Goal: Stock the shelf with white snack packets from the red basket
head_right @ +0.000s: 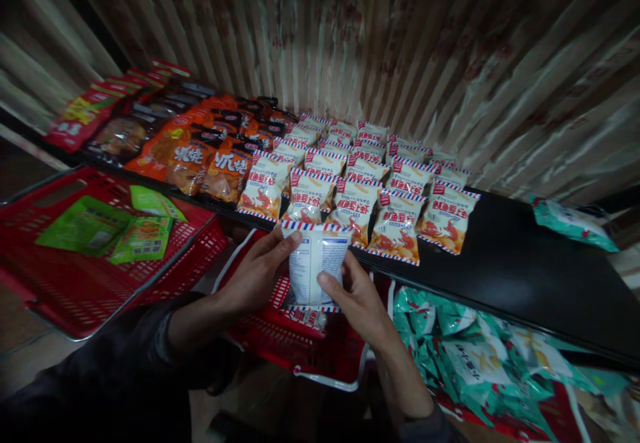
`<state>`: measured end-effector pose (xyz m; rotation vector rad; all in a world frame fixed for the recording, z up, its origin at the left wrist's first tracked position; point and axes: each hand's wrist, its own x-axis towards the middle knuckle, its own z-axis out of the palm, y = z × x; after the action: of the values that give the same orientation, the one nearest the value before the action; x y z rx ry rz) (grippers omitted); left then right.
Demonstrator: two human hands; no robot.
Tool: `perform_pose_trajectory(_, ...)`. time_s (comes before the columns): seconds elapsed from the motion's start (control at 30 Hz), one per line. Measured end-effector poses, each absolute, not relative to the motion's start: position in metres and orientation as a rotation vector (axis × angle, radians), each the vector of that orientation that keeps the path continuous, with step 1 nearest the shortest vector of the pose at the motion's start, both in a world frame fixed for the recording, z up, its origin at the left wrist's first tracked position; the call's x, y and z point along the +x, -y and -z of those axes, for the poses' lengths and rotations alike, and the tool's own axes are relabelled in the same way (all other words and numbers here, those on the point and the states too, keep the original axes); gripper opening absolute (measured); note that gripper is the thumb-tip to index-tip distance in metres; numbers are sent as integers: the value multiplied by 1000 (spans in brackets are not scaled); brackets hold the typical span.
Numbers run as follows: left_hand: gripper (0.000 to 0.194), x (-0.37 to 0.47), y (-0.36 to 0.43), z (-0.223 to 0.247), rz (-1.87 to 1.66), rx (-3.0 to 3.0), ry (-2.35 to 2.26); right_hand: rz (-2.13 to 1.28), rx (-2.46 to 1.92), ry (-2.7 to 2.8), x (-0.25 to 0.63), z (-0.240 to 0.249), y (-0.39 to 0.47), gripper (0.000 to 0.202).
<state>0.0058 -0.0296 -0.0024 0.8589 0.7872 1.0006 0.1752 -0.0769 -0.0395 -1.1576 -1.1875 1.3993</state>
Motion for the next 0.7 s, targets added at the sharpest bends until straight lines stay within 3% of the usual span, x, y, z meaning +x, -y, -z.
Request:
perform_pose_trajectory(0.4,36,5,24,6,-1142,955,-935,-1319,-1179,1182,173,36,76,51)
perform_pose_trajectory(0.7,40,7,27,9,-1042,1031,-989,-1115,-1200,925,179,39,72,26)
